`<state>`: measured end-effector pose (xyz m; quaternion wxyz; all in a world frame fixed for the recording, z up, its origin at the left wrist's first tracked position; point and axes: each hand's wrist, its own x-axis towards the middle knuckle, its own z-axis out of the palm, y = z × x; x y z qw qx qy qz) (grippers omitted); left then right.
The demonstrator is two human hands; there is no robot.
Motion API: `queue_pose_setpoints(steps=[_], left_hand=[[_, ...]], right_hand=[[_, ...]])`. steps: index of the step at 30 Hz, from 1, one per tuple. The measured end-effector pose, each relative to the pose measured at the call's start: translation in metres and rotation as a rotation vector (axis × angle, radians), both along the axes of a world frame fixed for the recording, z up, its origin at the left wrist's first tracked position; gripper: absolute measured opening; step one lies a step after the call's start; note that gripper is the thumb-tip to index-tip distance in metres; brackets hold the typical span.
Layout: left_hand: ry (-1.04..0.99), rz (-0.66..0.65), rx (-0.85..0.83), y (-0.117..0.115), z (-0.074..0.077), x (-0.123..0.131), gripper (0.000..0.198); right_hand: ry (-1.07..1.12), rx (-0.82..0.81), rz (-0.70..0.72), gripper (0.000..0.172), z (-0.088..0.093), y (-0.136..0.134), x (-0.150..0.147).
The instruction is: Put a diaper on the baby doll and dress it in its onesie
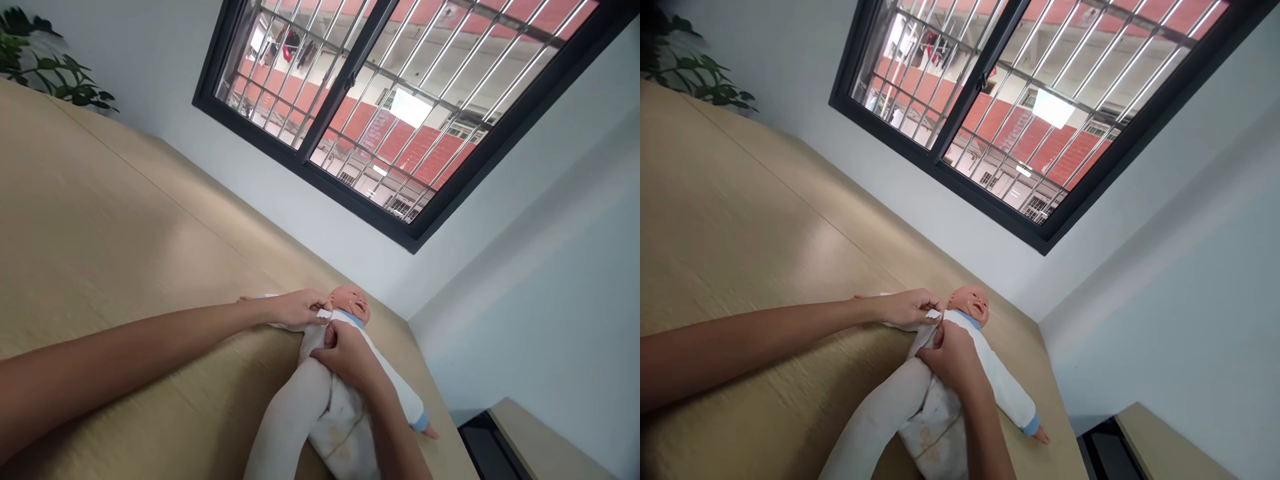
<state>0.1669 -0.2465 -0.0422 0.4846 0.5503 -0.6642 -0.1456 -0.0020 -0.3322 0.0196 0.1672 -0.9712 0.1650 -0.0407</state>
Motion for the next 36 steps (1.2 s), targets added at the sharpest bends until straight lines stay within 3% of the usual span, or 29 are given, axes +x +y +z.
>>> queue_pose_setpoints(steps=[4, 6, 9, 11, 13, 14, 19, 22, 24, 27, 28, 32, 34, 36], left_hand=[[-0.035, -0.047, -0.039, -0.008, 0.006, -0.008, 0.016], [-0.004, -0.082, -0.049, -0.014, 0.006, -0.011, 0.023], [0.119, -0.108, -0.044, -0.022, 0.0, -0.013, 0.031], [0.22, -0.106, -0.02, -0.026, -0.005, -0.015, 0.02], [0.312, -0.075, 0.006, -0.027, -0.006, -0.018, 0.01], [0.353, -0.06, 0.018, -0.026, -0.005, -0.02, 0.014], [0.472, -0.05, 0.041, -0.015, 0.014, -0.027, 0.033], [0.354, 0.169, -0.026, -0.005, 0.026, -0.034, 0.037], [0.167, 0.302, -0.138, 0.002, 0.033, -0.043, 0.022], [-0.075, 0.268, -0.322, 0.008, 0.04, -0.061, 0.006], [-0.079, 0.25, -0.339, 0.008, 0.04, -0.065, 0.009], [0.225, 0.119, -0.106, 0.0, 0.027, -0.071, 0.076], [0.303, 0.012, 0.01, -0.006, 0.016, -0.069, 0.088], [0.276, 0.019, 0.049, -0.01, 0.007, -0.067, 0.089]], right_hand=[[0.087, 0.61, 0.052, 0.013, 0.016, -0.015, -0.011], [0.065, 0.716, 0.013, 0.02, 0.017, -0.019, -0.012], [-0.03, 0.527, -0.033, 0.025, 0.009, -0.018, -0.006], [-0.081, 0.41, -0.009, 0.016, 0.001, -0.017, 0.0], [-0.113, 0.4, 0.033, 0.007, -0.006, -0.017, 0.004], [-0.129, 0.42, 0.046, 0.006, -0.009, -0.018, 0.006], [-0.14, 0.493, -0.066, 0.026, -0.007, -0.02, 0.006], [-0.145, 0.489, -0.124, 0.031, 0.002, -0.021, 0.004], [-0.164, 0.467, -0.124, 0.028, 0.007, -0.024, 0.001], [-0.131, 0.444, -0.111, 0.024, 0.013, -0.032, -0.004], [-0.11, 0.44, -0.104, 0.025, 0.015, -0.034, -0.005], [-0.052, 0.44, -0.073, 0.027, 0.02, -0.037, -0.008], [-0.022, 0.421, -0.061, 0.028, 0.022, -0.037, -0.009], [0.007, 0.383, -0.05, 0.031, 0.023, -0.038, -0.011]])
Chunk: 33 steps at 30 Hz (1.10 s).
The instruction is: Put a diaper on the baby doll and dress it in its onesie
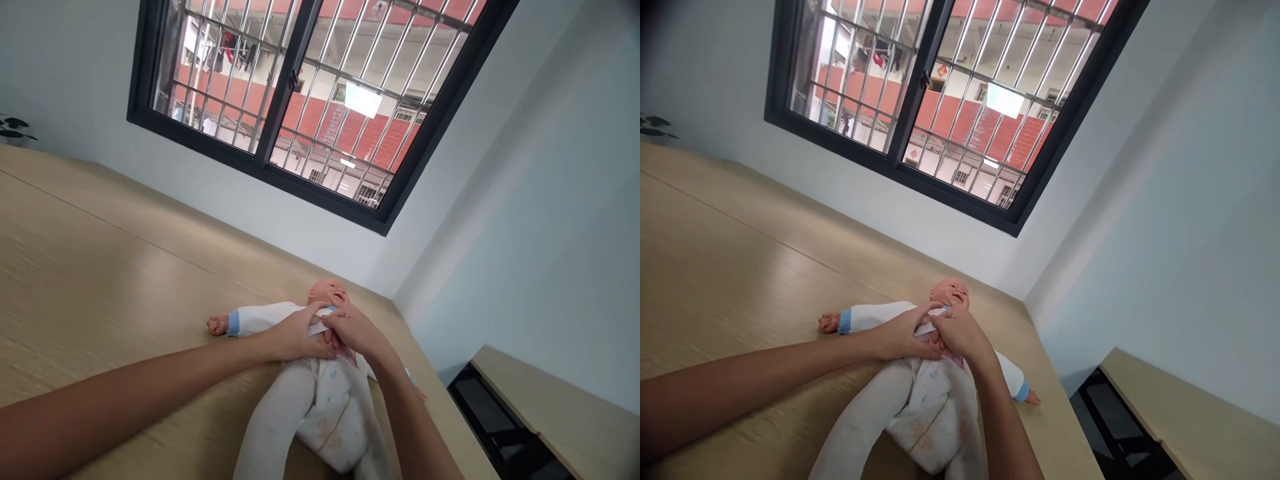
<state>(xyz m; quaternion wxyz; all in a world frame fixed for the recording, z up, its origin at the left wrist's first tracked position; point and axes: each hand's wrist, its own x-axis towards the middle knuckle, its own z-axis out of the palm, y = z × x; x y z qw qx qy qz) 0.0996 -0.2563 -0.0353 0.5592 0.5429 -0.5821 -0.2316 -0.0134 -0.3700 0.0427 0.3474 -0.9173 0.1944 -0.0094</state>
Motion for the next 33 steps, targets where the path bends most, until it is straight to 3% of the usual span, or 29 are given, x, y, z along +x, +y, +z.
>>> queue_pose_setpoints(steps=[3, 5, 8, 11, 14, 17, 20, 23, 27, 30, 33], left_hand=[[-0.082, 0.051, 0.03, -0.002, -0.007, 0.003, 0.07], [-0.093, -0.022, 0.028, 0.0, -0.006, 0.009, 0.059], [-0.126, -0.07, 0.028, 0.009, 0.003, 0.024, 0.065], [-0.408, 0.106, -0.041, 0.027, 0.023, 0.032, 0.043], [-0.752, 0.112, -0.128, 0.04, 0.041, 0.026, 0.007], [-1.024, 0.088, -0.128, 0.04, 0.044, 0.012, 0.016], [-1.215, 0.11, -0.123, 0.034, 0.036, 0.004, 0.017], [-1.199, 0.11, -0.162, 0.03, 0.029, 0.003, 0.013], [-1.105, -0.005, -0.235, 0.028, 0.028, 0.004, 0.009], [-1.176, 0.029, -0.257, 0.026, 0.029, 0.001, 0.004], [-1.277, 0.054, -0.259, 0.022, 0.028, -0.005, 0.011]], right_hand=[[0.035, -0.046, 0.011, 0.033, 0.002, -0.003, -0.004], [0.04, -0.048, 0.012, 0.033, 0.002, -0.005, -0.007], [0.017, 0.002, -0.001, 0.034, 0.0, -0.008, -0.006], [-0.024, 0.092, -0.045, 0.036, -0.004, -0.007, -0.001], [-0.066, 0.16, -0.086, 0.036, -0.011, -0.005, 0.005], [-0.097, 0.22, -0.123, 0.034, -0.018, -0.005, 0.01], [-0.11, 0.267, -0.14, 0.032, -0.022, -0.005, 0.012], [-0.119, 0.307, -0.145, 0.029, -0.022, -0.004, 0.013], [-0.12, 0.34, -0.153, 0.03, -0.02, -0.001, 0.013], [-0.131, 0.36, -0.153, 0.033, -0.02, 0.002, 0.013], [-0.147, 0.388, -0.146, 0.033, -0.022, 0.003, 0.013]])
